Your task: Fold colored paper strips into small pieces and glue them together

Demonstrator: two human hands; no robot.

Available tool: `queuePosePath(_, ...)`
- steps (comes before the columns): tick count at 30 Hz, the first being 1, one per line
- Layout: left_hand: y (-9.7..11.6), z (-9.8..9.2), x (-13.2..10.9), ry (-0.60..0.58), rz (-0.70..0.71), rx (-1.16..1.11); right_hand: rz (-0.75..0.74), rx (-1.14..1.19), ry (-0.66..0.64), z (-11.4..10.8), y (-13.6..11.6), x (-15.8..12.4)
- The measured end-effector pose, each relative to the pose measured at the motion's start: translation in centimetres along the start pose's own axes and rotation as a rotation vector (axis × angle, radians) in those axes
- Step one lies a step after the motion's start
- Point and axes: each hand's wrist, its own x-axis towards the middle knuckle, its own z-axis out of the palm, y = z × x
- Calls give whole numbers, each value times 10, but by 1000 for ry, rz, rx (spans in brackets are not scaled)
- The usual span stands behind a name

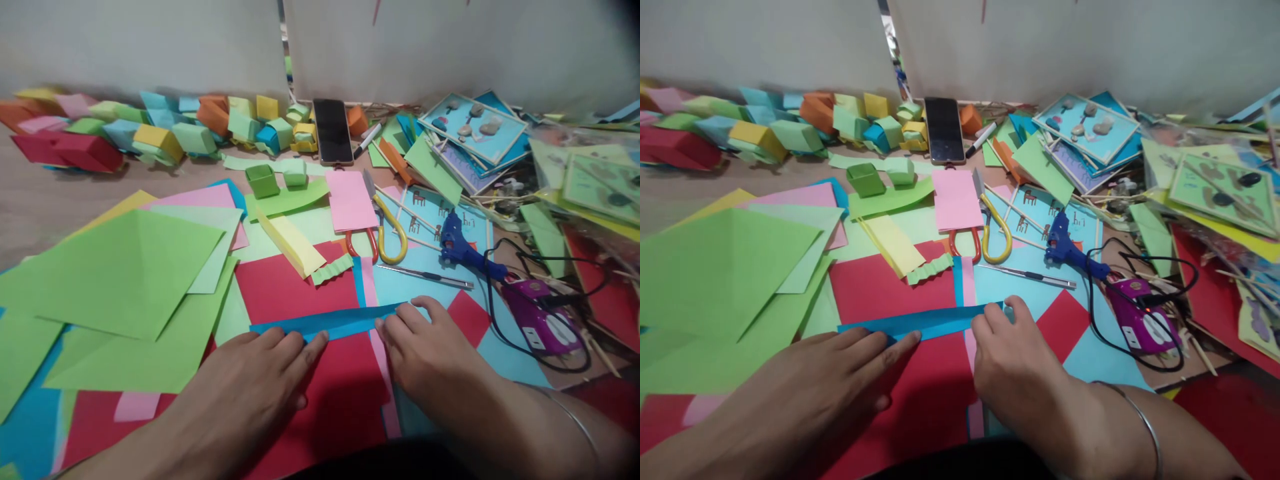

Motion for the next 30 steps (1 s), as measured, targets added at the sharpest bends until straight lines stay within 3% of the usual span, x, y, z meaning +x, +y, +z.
queuePosePath(7, -1, 3, 5, -4, 3, -43, 43, -53, -3, -3, -9, -5)
queuePosePath(16, 2, 11, -1, 184, 58, 3, 122, -157, -12, 2, -16, -9)
queuePosePath(24, 1, 45, -24, 234, 30, 108, 155, -253, -9, 2, -15, -10)
queuePosePath(27, 1, 59, -33, 254, -53, 170, 154, -254, -3, 2, -15, -10)
queuePosePath(30, 0, 61, -38, 232, -70, 128, 177, -256, -28, 2, -17, -12)
